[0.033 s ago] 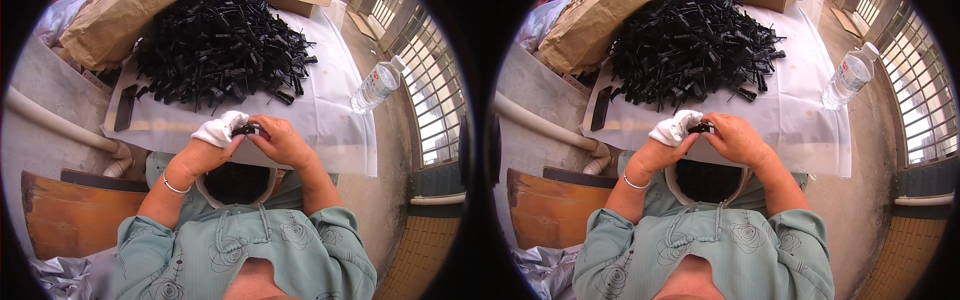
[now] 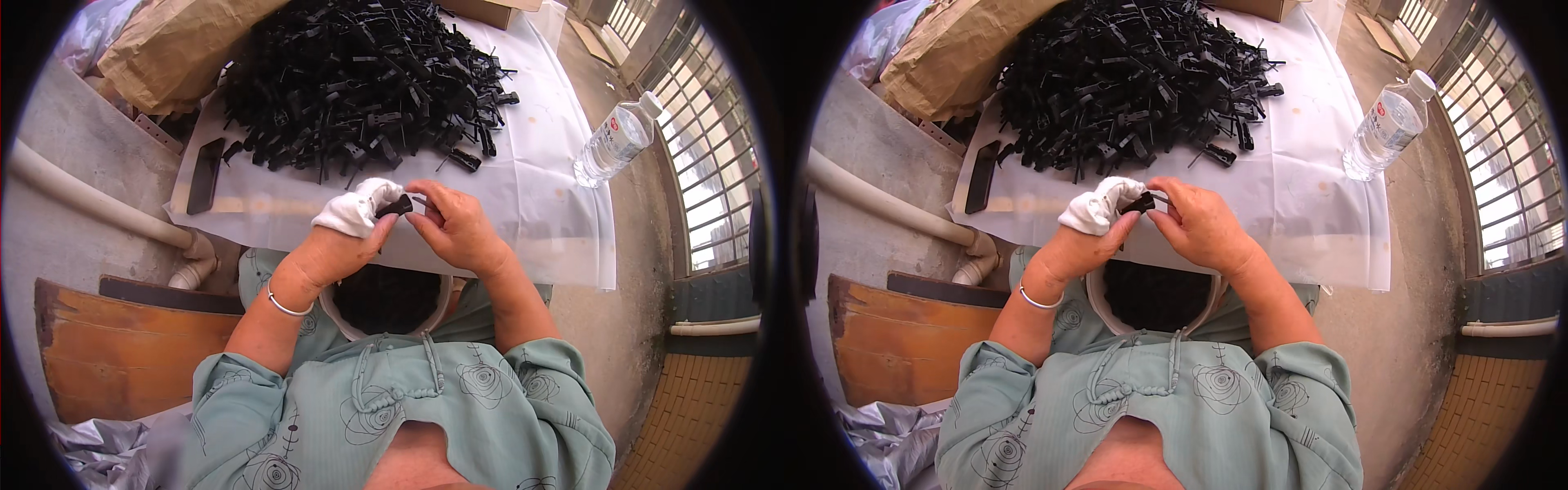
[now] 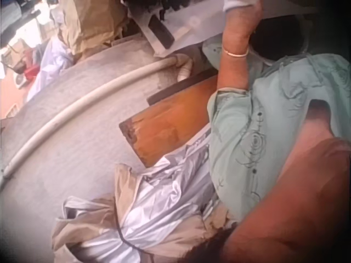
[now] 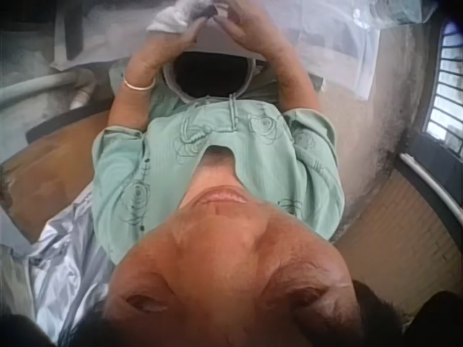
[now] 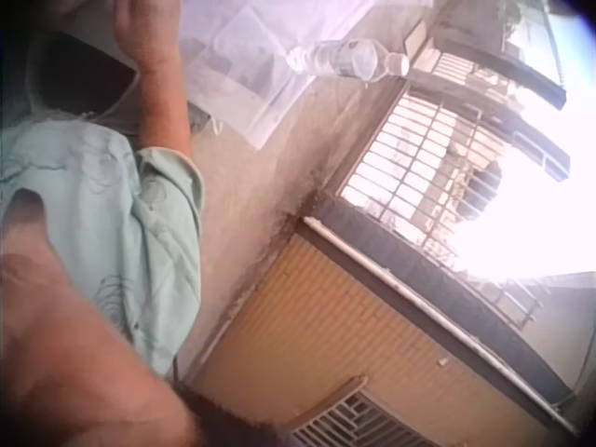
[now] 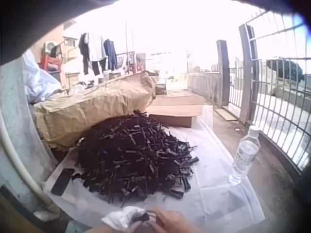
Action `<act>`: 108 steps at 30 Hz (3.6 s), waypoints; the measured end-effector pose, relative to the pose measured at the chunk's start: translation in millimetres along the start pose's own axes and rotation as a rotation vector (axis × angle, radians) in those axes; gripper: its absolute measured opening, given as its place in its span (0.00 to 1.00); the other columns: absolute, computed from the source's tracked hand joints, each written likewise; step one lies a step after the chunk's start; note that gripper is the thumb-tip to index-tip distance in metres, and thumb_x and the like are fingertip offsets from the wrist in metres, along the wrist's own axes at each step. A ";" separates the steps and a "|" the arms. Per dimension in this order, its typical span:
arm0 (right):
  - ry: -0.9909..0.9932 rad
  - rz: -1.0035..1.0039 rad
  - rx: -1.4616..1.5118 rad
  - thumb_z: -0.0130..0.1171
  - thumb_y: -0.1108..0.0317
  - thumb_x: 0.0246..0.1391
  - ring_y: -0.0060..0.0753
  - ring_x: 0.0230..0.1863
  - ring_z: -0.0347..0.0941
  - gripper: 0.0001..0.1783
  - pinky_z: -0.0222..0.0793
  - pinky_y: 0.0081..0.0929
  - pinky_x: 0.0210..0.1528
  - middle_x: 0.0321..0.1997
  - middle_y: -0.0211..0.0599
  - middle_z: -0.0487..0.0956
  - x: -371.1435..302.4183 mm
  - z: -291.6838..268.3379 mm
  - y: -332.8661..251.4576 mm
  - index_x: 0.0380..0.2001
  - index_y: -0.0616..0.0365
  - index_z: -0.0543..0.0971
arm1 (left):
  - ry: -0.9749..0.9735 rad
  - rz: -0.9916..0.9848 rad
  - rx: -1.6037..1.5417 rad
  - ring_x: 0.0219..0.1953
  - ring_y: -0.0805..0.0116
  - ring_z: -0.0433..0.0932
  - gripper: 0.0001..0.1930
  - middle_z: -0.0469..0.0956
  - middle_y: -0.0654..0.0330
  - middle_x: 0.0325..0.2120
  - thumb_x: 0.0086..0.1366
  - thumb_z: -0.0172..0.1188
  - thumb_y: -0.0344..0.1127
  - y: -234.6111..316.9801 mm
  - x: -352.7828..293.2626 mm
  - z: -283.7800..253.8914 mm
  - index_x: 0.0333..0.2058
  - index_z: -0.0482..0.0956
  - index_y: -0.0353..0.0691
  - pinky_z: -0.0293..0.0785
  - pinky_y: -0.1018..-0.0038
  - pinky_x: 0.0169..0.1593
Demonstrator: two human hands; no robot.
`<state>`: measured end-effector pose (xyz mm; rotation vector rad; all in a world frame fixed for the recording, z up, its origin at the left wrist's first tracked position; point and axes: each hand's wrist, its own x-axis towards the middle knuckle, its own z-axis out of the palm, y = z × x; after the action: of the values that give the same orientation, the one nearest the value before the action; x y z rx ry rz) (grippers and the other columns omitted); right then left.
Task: Cleaning and inspecting small black plastic components using a white cloth.
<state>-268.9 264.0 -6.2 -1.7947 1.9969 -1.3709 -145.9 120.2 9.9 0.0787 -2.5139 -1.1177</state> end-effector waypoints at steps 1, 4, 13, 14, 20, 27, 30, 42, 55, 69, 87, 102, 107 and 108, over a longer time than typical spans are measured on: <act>0.040 0.009 0.074 0.62 0.74 0.41 0.32 0.17 0.64 0.17 0.60 0.27 0.21 0.18 0.36 0.68 1.6 -2.8 -8.4 0.37 0.60 0.72 | 0.003 -0.001 0.001 0.33 0.59 0.77 0.14 0.77 0.52 0.31 0.58 0.55 0.28 1.1 0.3 -0.6 0.44 0.71 0.35 0.73 0.73 0.38; 0.091 -0.116 0.138 0.64 0.75 0.40 0.27 0.16 0.62 0.15 0.58 0.23 0.19 0.18 0.33 0.67 0.1 6.2 -19.0 0.34 0.60 0.74 | 0.140 -0.275 -0.409 0.22 0.80 0.68 0.13 0.73 0.61 0.26 0.63 0.51 0.31 -0.2 -1.1 6.8 0.45 0.70 0.33 0.68 0.82 0.27; 0.287 0.171 0.270 0.58 0.69 0.52 0.22 0.16 0.60 0.08 0.57 0.20 0.20 0.16 0.33 0.67 4.4 21.1 -8.0 0.26 0.62 0.72 | 0.084 -0.345 -0.671 0.24 0.81 0.71 0.14 0.73 0.62 0.30 0.61 0.51 0.25 14.0 -12.1 11.0 0.47 0.66 0.30 0.70 0.82 0.27; 0.226 0.182 0.361 0.54 0.67 0.56 0.20 0.18 0.59 0.10 0.58 0.20 0.22 0.16 0.30 0.67 3.6 17.1 -11.0 0.25 0.63 0.71 | 0.117 -0.381 -0.710 0.24 0.81 0.71 0.15 0.73 0.63 0.28 0.59 0.52 0.22 14.7 -10.9 11.2 0.46 0.67 0.30 0.70 0.83 0.27; 0.065 0.190 0.200 0.48 0.66 0.60 0.16 0.23 0.58 0.14 0.59 0.19 0.25 0.17 0.24 0.66 1.3 18.3 -10.9 0.23 0.63 0.72 | 0.218 -0.245 -0.346 0.28 0.73 0.75 0.14 0.76 0.57 0.29 0.55 0.56 0.26 8.8 -14.4 20.4 0.42 0.72 0.30 0.73 0.77 0.32; 0.149 0.356 0.507 0.47 0.66 0.60 0.15 0.24 0.59 0.15 0.59 0.19 0.25 0.18 0.23 0.67 -2.4 42.1 -3.9 0.23 0.63 0.72 | 0.297 0.061 0.156 0.35 0.53 0.77 0.14 0.76 0.47 0.34 0.53 0.55 0.25 12.6 -14.4 21.2 0.41 0.73 0.30 0.73 0.69 0.41; 0.139 0.353 0.489 0.47 0.66 0.61 0.14 0.23 0.58 0.15 0.59 0.19 0.25 0.18 0.22 0.67 -2.5 42.4 -3.1 0.23 0.64 0.72 | 0.250 0.013 0.149 0.38 0.68 0.74 0.17 0.75 0.58 0.36 0.57 0.53 0.22 4.5 -19.6 25.4 0.46 0.68 0.29 0.70 0.75 0.46; 0.156 0.072 0.248 0.62 0.73 0.45 0.22 0.19 0.64 0.05 0.60 0.19 0.22 0.19 0.35 0.71 0.5 8.7 -1.7 0.26 0.62 0.78 | 0.099 -0.391 -0.617 0.21 0.83 0.61 0.15 0.70 0.64 0.30 0.65 0.42 0.28 15.2 -13.1 6.1 0.50 0.62 0.36 0.61 0.85 0.25; 0.026 0.087 0.269 0.50 0.67 0.57 0.33 0.19 0.62 0.14 0.60 0.28 0.24 0.19 0.41 0.69 2.0 16.1 -3.3 0.22 0.64 0.71 | 0.076 -0.160 -0.345 0.31 0.70 0.69 0.12 0.71 0.58 0.29 0.58 0.45 0.26 11.8 -11.7 18.7 0.41 0.67 0.33 0.68 0.75 0.38; 0.352 0.441 -0.597 0.56 0.62 0.52 0.48 0.29 0.73 0.13 0.68 0.38 0.32 0.27 0.46 0.76 5.7 -24.7 38.6 0.35 0.61 0.71 | -0.061 0.072 0.417 0.41 0.51 0.72 0.14 0.75 0.50 0.39 0.52 0.60 0.31 17.6 -12.4 -14.3 0.39 0.77 0.38 0.66 0.63 0.49; -0.146 0.060 0.082 0.60 0.69 0.40 0.31 0.16 0.58 0.17 0.55 0.27 0.20 0.15 0.35 0.63 -2.2 -13.1 1.4 0.36 0.63 0.73 | -0.201 -0.097 -0.241 0.43 0.56 0.75 0.15 0.75 0.51 0.37 0.57 0.55 0.26 16.9 0.1 -8.1 0.44 0.71 0.35 0.71 0.71 0.43; 0.270 0.260 0.376 0.60 0.69 0.50 0.15 0.19 0.55 0.09 0.55 0.16 0.21 0.16 0.25 0.65 3.0 15.6 -11.6 0.24 0.61 0.72 | 0.083 -0.302 -0.623 0.31 0.80 0.71 0.13 0.73 0.61 0.32 0.59 0.54 0.27 8.3 -14.8 13.6 0.43 0.72 0.31 0.69 0.83 0.32; 0.138 0.118 0.290 0.52 0.67 0.57 0.22 0.20 0.60 0.13 0.59 0.22 0.24 0.16 0.33 0.68 1.0 10.7 -8.1 0.22 0.64 0.71 | 0.082 -0.463 -0.488 0.32 0.75 0.74 0.14 0.75 0.59 0.30 0.56 0.56 0.27 12.1 -12.0 11.5 0.42 0.73 0.31 0.71 0.80 0.36; 0.138 0.118 0.290 0.52 0.67 0.57 0.22 0.20 0.60 0.13 0.59 0.22 0.24 0.16 0.33 0.68 1.2 11.5 -8.3 0.22 0.64 0.71 | 0.151 -0.343 -0.388 0.33 0.71 0.75 0.13 0.76 0.57 0.31 0.55 0.56 0.26 12.7 -12.6 14.7 0.41 0.74 0.31 0.71 0.78 0.38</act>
<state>-256.0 257.9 -6.7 -1.4710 1.8167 -1.6848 -138.4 141.8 6.1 0.4822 -2.1572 -1.6476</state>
